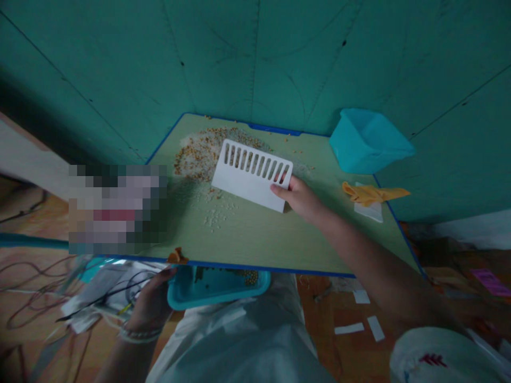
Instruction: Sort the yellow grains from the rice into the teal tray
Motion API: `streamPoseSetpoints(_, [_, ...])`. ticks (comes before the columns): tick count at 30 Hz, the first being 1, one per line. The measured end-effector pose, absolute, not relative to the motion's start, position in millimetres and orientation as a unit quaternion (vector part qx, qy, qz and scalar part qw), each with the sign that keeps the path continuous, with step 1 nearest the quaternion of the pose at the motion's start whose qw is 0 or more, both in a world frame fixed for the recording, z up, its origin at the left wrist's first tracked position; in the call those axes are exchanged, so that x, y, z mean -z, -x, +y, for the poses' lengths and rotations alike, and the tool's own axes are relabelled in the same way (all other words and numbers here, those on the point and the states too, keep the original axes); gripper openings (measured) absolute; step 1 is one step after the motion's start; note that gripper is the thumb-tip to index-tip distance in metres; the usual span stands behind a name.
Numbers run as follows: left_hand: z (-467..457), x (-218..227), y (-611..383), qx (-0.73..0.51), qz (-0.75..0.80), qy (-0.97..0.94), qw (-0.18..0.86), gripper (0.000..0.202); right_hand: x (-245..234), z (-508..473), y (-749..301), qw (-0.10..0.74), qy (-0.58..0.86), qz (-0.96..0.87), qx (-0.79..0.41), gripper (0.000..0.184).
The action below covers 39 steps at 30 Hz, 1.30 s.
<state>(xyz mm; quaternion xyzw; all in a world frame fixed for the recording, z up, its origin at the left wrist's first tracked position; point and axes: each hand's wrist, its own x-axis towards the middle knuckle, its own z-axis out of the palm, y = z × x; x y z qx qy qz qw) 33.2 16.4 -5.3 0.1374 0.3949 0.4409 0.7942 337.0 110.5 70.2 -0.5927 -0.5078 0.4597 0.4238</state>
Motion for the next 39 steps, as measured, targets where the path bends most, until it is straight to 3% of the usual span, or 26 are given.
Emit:
streamPoseSetpoints(5, [18, 7, -35, -0.435, 0.407, -0.146, 0.79, 0.007, -65, 100, -340, 0.389, 0.599, -0.502, -0.488, 0.027])
streamPoseSetpoints(17, [17, 11, -35, -0.436, 0.405, -0.139, 0.791, 0.011, -63, 118, -328, 0.438, 0.566, -0.519, -0.466, 0.025])
streamPoseSetpoints(39, [17, 11, -34, -0.438, 0.402, -0.149, 0.791, 0.008, -72, 113, -311, 0.344, 0.545, -0.521, -0.56, 0.024])
